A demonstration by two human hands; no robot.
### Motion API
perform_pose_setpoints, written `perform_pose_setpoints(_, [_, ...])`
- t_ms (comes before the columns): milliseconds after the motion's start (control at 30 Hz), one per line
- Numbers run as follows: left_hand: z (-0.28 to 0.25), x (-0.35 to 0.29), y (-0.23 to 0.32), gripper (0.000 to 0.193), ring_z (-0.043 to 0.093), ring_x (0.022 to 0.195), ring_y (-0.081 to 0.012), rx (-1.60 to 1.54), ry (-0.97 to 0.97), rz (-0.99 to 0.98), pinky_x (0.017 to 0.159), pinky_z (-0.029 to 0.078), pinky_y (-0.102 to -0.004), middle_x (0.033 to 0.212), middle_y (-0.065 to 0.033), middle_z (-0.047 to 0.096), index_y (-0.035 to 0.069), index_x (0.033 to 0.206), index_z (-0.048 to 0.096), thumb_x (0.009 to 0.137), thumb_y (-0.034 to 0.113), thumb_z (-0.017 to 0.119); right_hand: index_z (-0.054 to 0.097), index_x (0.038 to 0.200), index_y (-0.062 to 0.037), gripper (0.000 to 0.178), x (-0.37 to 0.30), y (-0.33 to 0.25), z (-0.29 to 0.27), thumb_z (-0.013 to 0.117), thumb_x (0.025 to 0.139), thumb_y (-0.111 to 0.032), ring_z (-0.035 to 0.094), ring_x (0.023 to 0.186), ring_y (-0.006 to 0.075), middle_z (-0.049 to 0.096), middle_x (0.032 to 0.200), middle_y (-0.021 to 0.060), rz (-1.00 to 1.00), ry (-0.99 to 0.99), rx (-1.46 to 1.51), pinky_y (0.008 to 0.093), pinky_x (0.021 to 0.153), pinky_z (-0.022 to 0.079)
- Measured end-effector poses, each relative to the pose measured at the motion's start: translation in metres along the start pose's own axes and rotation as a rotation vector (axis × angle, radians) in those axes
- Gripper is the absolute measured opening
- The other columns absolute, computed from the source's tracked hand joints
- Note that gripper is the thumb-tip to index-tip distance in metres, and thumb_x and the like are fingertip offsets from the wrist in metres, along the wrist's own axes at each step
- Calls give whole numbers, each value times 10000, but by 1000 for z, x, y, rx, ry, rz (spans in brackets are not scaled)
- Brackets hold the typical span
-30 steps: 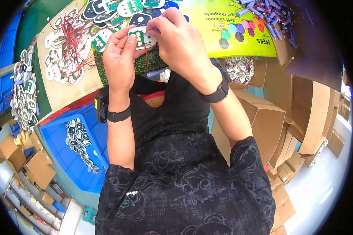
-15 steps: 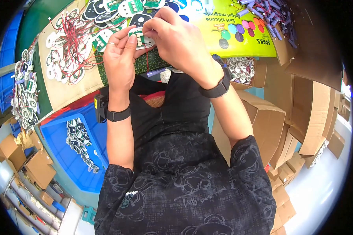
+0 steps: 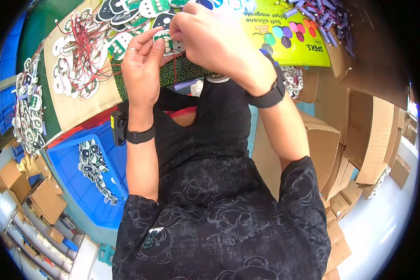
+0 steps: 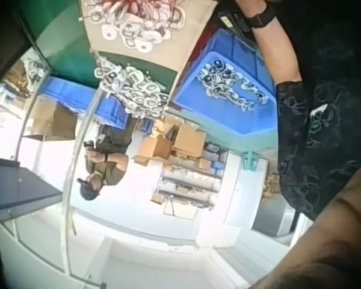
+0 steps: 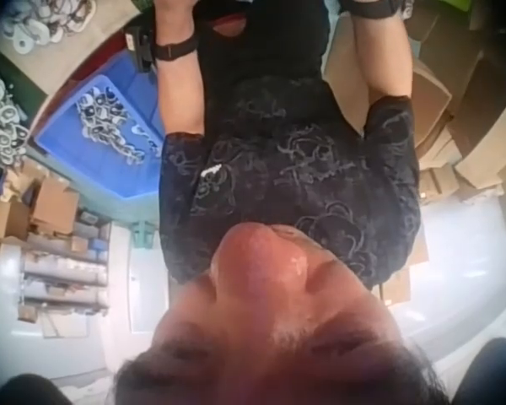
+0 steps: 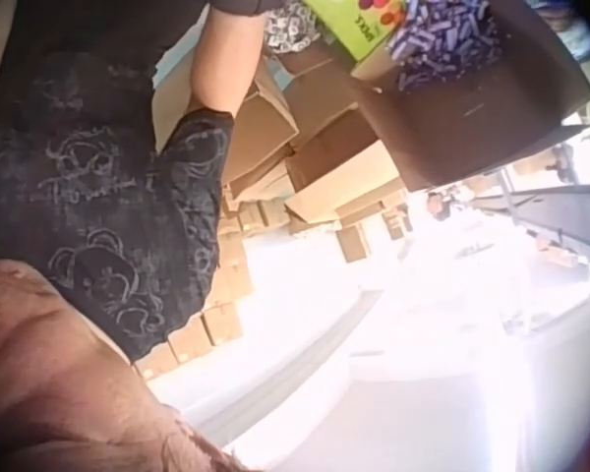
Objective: The person picks up a battery and a white plastic piece, connects the wires, and presses the battery into the casing. They then pick up a green circuit board, press it into the plastic piece over the battery, and set the completed unit aside.
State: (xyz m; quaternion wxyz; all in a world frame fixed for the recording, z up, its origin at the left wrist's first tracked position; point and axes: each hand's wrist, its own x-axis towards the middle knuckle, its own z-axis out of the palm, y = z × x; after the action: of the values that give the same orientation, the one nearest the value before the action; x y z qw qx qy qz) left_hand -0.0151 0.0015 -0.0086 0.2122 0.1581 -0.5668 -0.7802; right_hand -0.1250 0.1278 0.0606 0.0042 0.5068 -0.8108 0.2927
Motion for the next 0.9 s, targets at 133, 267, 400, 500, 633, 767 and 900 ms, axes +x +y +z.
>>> perform_pose_setpoints(133, [2, 1, -2, 232, 672, 959, -147, -161, 18, -21, 811, 636, -330, 1113, -145, 679, -43, 1247, 542, 1032, 43, 552, 646, 945, -47, 84, 2, -4, -3, 636, 862, -51, 638, 803, 372, 592, 926, 137, 3, -68, 51, 437, 677, 522])
perform_pose_setpoints(267, [4, 2, -1, 224, 675, 956, -157, -158, 58, -21, 822, 643, -351, 1104, -149, 674, -49, 1244, 529, 1038, 37, 534, 642, 945, -49, 83, -1, -1, 2, 652, 863, -50, 631, 806, 363, 570, 930, 132, -7, 5, 92, 427, 673, 520])
perform_pose_setpoints(400, [2, 2, -1, 221, 675, 958, -156, -144, 44, -15, 829, 641, -353, 1109, -149, 676, -48, 1241, 530, 1036, 34, 535, 639, 939, -47, 82, -3, -2, 1, 658, 860, -40, 631, 799, 365, 567, 925, 136, -14, 22, 136, 428, 674, 518])
perform_pose_setpoints(500, [3, 2, 0, 225, 673, 952, -149, -177, 48, -24, 833, 640, -351, 1113, -144, 679, -44, 1243, 533, 1033, 35, 544, 640, 942, -46, 82, -2, -3, 1, 658, 862, -43, 629, 794, 369, 567, 925, 140, 8, 8, 127, 433, 674, 517])
perform_pose_setpoints(633, [0, 1, -4, 255, 680, 963, -146, -162, 39, -7, 814, 628, -325, 1134, -135, 690, -25, 1274, 533, 1033, 52, 558, 632, 931, -40, 65, -1, -6, 2, 655, 870, -49, 629, 796, 372, 568, 926, 150, 37, -12, 116, 436, 676, 516])
perform_pose_setpoints(767, [1, 0, -4, 259, 687, 974, -156, -120, 22, -13, 815, 625, -325, 1144, -146, 689, -32, 1276, 525, 1036, 61, 557, 617, 910, -24, 53, 0, -13, 8, 650, 876, -49, 627, 805, 387, 574, 926, 163, 123, 37, 83, 447, 678, 513])
perform_pose_setpoints(900, [1, 1, -5, 258, 694, 984, -167, -177, 51, -18, 808, 623, -319, 1153, -152, 688, -33, 1267, 525, 1034, 71, 564, 679, 969, -42, 78, -5, -6, 25, 679, 908, -92, 642, 811, 333, 626, 910, 115, 40, 201, 15, 394, 695, 516])
